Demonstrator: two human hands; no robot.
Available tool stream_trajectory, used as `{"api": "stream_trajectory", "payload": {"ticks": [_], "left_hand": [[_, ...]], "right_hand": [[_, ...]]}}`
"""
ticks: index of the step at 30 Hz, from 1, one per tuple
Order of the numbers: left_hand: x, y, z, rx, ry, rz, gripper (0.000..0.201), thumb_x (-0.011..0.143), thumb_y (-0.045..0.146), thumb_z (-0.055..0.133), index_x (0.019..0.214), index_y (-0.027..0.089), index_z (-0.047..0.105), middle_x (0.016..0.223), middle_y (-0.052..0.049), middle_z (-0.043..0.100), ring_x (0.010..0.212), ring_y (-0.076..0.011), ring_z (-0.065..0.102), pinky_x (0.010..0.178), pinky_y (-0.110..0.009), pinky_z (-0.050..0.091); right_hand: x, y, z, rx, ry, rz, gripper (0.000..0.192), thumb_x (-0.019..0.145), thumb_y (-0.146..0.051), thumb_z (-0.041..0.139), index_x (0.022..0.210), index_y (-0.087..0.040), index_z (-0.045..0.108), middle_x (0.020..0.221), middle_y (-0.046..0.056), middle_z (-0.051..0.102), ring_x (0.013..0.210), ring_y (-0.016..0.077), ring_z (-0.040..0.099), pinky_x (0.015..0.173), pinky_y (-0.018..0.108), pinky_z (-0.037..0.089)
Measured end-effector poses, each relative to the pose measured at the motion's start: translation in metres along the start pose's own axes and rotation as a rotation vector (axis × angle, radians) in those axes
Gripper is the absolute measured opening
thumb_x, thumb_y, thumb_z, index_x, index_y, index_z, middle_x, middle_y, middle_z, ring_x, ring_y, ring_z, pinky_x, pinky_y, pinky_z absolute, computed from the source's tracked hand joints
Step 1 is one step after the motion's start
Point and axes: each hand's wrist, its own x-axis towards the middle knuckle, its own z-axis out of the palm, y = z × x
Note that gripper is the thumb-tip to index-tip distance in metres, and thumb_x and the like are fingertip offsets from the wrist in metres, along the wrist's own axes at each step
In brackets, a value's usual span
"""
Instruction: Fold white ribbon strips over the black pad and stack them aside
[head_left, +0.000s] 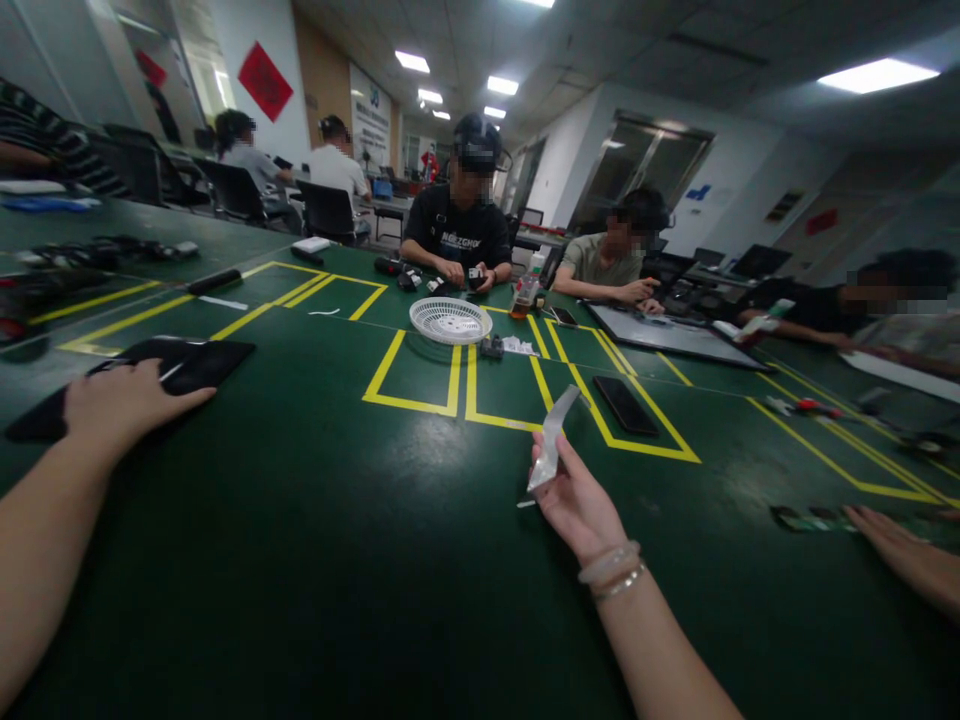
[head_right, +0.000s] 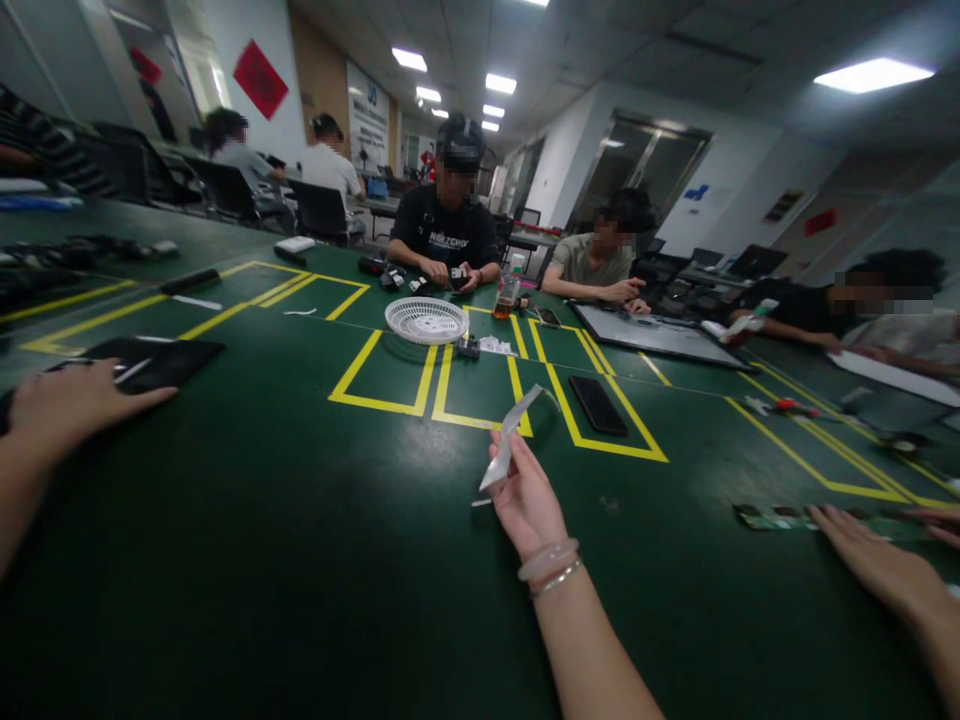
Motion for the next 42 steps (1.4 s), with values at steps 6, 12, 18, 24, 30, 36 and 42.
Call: {"api": "stream_trajectory", "payload": {"ticks": [6, 12, 18, 24, 30, 36, 42], "left_hand": [[0.022, 0.026, 0.029, 0.105, 0.354, -0.069, 0.069, 0.074, 0.071, 0.06, 0.108, 0.011, 0.069, 0.081, -0.003, 0.07, 0.127, -0.0399, 0.042, 0.103, -0.051, 0.023], [0.049, 0.174, 0.033, -0.03, -0.105, 0.212, 0.073, 0.083, 0.064, 0.062, 0.134, 0.013, 0.054, 0.133, -0.013, 0.054, 0.122, -0.0345, 0.049, 0.112, -0.054, 0.028], [0.036, 0.254, 0.036, -0.2, -0.325, 0.414, 0.074, 0.078, 0.041, 0.08, 0.142, 0.025, 0.048, 0.146, -0.008, 0.041, 0.135, -0.0336, 0.038, 0.118, -0.054, 0.025], [0.03, 0.268, 0.055, -0.278, -0.395, 0.496, 0.078, 0.076, 0.034, 0.085, 0.143, 0.025, 0.047, 0.152, -0.008, 0.033, 0.14, -0.0337, 0.03, 0.118, -0.054, 0.024], [0.027, 0.272, 0.056, -0.238, -0.252, 0.638, 0.073, 0.079, 0.048, 0.083, 0.138, 0.02, 0.051, 0.147, -0.013, 0.041, 0.132, -0.0351, 0.041, 0.113, -0.051, 0.034], [0.017, 0.282, 0.044, -0.165, 0.072, 0.862, 0.019, 0.101, 0.026, 0.055, 0.118, 0.019, 0.061, 0.115, -0.008, 0.064, 0.101, -0.0232, 0.061, 0.093, -0.036, 0.048], [0.015, 0.282, 0.056, -0.092, -0.149, 0.796, 0.033, 0.094, 0.029, 0.066, 0.125, 0.017, 0.061, 0.128, -0.01, 0.059, 0.109, -0.0259, 0.059, 0.091, -0.036, 0.048]], "right_hand": [[0.001, 0.0, 0.0, 0.025, 0.027, -0.057, 0.018, 0.082, -0.019, 0.076, 0.098, -0.023, 0.069, 0.091, -0.001, 0.076, 0.07, 0.0089, 0.071, 0.059, 0.016, 0.06], [0.001, -0.002, -0.003, -0.025, 0.012, -0.113, 0.04, 0.072, -0.019, 0.083, 0.108, -0.028, 0.07, 0.095, -0.003, 0.075, 0.076, 0.0103, 0.071, 0.061, 0.018, 0.061], [-0.007, 0.001, 0.004, -0.175, -0.056, -0.238, 0.042, 0.069, -0.028, 0.086, 0.109, -0.026, 0.073, 0.112, 0.0, 0.074, 0.094, 0.0122, 0.069, 0.073, 0.018, 0.059], [-0.02, 0.009, 0.012, -0.422, -0.183, -0.35, 0.038, 0.073, -0.034, 0.082, 0.11, -0.028, 0.074, 0.121, 0.004, 0.072, 0.11, 0.0187, 0.065, 0.103, 0.036, 0.049], [-0.027, 0.01, 0.015, -0.825, -0.353, -0.466, 0.03, 0.083, -0.038, 0.073, 0.112, -0.029, 0.073, 0.123, 0.005, 0.07, 0.118, 0.0245, 0.062, 0.107, 0.047, 0.044], [-0.037, 0.021, 0.017, -1.448, -0.663, -0.761, 0.027, 0.094, -0.024, 0.058, 0.117, -0.034, 0.07, 0.126, 0.004, 0.068, 0.116, 0.0231, 0.061, 0.101, 0.048, 0.043], [-0.051, 0.032, 0.022, -1.882, -0.776, -0.917, 0.032, 0.093, -0.017, 0.059, 0.117, -0.036, 0.068, 0.129, 0.0, 0.065, 0.117, 0.0236, 0.055, 0.101, 0.049, 0.041]]}}
